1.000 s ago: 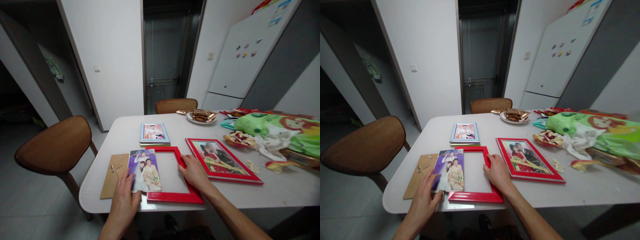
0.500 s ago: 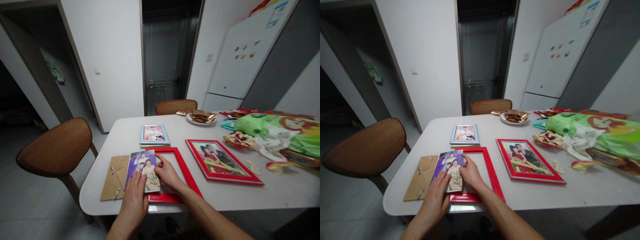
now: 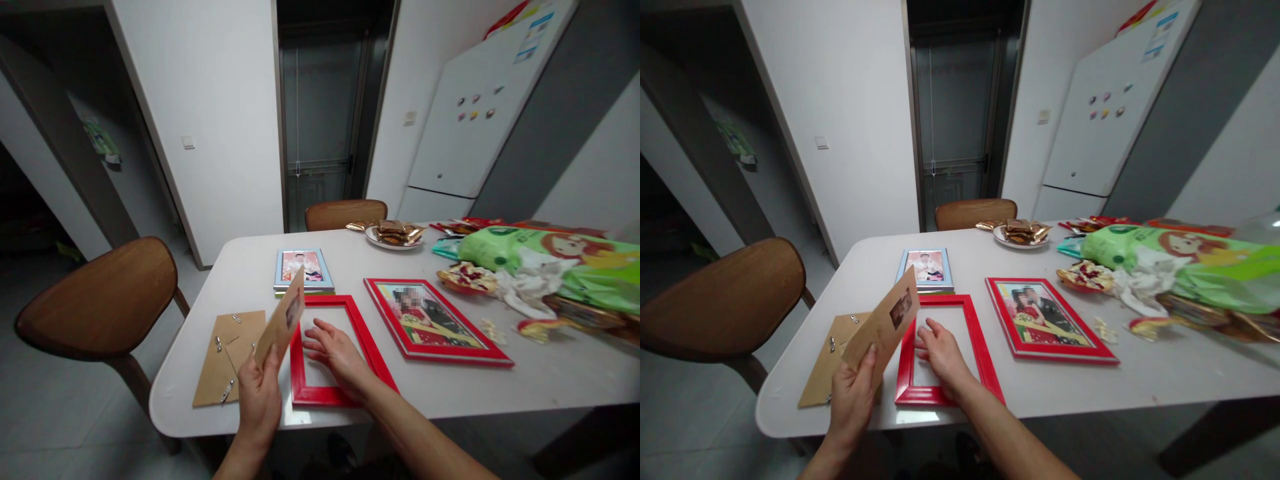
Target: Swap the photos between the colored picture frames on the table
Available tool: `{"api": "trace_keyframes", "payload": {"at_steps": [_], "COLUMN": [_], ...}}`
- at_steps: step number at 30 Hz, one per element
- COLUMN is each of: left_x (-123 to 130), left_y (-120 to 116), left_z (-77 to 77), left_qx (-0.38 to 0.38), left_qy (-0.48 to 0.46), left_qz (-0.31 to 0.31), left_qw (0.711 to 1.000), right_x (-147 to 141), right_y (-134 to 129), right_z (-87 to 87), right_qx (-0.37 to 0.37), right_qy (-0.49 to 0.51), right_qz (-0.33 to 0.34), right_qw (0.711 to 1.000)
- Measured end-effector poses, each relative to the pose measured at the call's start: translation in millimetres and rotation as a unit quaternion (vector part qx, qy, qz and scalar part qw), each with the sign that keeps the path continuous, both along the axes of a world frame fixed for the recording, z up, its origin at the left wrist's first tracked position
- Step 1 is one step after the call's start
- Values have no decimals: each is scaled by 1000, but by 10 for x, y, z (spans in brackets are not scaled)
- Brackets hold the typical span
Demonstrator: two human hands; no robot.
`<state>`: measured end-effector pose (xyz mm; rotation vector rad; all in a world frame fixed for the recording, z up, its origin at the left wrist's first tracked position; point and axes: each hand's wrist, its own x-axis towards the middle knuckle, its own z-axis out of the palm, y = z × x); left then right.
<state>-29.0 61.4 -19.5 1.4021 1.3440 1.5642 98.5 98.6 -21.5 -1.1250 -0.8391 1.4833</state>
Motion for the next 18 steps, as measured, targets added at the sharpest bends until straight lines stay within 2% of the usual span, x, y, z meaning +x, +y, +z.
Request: {"api": "trace_keyframes", "payload": {"at_steps": [2, 4, 7, 9, 11, 14, 18], "left_x": [129, 243, 322, 304, 259, 214, 246], "left_y": [-25, -32, -10, 14, 31, 23, -20], "left_z": [44, 49, 13, -22, -57, -112, -191], "left_qx": [-32, -43, -56, -64, -66, -68, -57], "left_qy": [-103, -155, -180, -169, -126, 25, 244], "left_qz": [-3, -18, -50, -86, -118, -145, -143], "left_qw": [994, 987, 981, 980, 983, 987, 958], "right_x": [20, 57, 204, 366, 543, 739, 813], "right_y": [-14, -17, 13, 51, 96, 161, 237], "right_z": [-57, -70, -12, 44, 83, 74, -32], "right_qx": [-8, 23, 67, 66, 38, 4, -7], "right_qy": [50, 81, 47, -3, -47, -82, -132], "right_qz": [16, 9, -46, -63, -62, -50, -42], "right_qw": [999, 996, 996, 996, 996, 995, 990]}}
